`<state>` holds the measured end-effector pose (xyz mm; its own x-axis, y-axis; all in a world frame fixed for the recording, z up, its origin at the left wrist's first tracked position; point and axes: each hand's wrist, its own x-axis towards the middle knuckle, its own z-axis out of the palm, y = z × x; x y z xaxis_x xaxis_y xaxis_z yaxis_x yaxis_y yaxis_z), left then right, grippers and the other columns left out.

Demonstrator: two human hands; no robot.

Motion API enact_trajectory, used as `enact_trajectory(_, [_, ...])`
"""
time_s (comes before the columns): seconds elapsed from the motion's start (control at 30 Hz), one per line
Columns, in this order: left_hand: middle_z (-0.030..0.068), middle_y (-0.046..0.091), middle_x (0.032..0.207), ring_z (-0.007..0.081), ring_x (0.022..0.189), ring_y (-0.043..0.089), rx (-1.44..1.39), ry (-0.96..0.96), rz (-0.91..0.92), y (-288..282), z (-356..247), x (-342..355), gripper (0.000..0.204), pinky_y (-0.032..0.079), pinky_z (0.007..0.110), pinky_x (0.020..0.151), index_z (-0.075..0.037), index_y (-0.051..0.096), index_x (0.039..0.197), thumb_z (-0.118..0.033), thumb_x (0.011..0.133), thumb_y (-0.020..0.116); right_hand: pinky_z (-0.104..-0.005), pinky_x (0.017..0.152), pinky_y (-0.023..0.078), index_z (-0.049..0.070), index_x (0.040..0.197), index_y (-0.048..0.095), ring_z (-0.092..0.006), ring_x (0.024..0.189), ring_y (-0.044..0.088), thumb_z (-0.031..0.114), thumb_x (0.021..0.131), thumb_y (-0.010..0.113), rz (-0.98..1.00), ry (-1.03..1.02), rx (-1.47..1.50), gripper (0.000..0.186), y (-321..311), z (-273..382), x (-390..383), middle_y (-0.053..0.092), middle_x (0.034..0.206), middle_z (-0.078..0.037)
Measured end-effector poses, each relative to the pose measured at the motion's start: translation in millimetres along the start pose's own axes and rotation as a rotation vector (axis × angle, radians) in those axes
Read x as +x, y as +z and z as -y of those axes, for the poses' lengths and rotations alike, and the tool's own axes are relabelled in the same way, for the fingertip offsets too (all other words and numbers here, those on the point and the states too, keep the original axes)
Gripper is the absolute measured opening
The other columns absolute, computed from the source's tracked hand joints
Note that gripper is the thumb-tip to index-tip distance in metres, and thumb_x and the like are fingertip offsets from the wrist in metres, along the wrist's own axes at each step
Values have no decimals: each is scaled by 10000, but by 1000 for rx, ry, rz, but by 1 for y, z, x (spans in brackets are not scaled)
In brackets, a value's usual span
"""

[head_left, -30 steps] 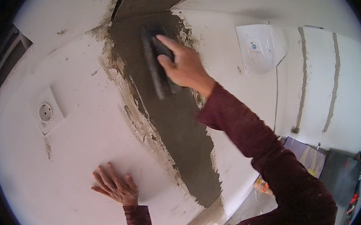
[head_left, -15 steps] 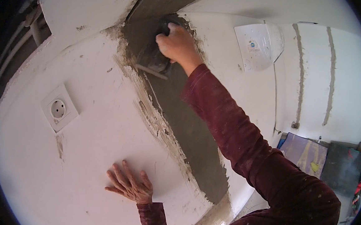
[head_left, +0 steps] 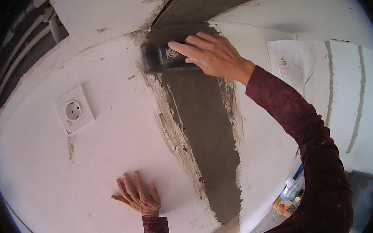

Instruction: The person applies plaster to a vertical section of a wall using a trowel and then smooths it with a float, occasionally refilling from a bucket.

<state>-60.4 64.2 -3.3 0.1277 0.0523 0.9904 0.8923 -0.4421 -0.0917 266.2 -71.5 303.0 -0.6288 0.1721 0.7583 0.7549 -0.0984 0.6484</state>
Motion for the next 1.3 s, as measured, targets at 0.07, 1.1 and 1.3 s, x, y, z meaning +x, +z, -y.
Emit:
enact_trajectory(0.07, [138, 381, 1545, 380, 1468, 264, 15, 7, 9, -2, 1, 0, 552, -16, 644, 1176, -129, 509, 1431, -467, 1006, 407, -348, 642, 545, 217, 1415, 514, -205, 853, 586, 161, 882, 678, -4, 0, -48, 560, 8, -3, 11, 566, 931, -21])
enact_trajectory(1.1, [150, 337, 1566, 410, 1478, 219, 45, -52, 27, -1, -1, -3, 598, -18, 632, 1179, -136, 507, 1434, -503, 1011, 299, -390, 664, 530, 253, 1378, 559, -255, 841, 621, 179, 904, 646, 107, 150, -165, 488, -34, -75, -82, 586, 915, -63])
enact_trajectory(1.3, [140, 361, 1548, 412, 1473, 235, 77, -30, 42, 0, 5, -4, 583, -5, 646, 1178, -139, 540, 1399, -502, 1010, 303, -408, 733, 541, 250, 1394, 547, -236, 900, 592, 92, 927, 544, -33, -55, 93, 493, 13, -3, 9, 547, 939, -64])
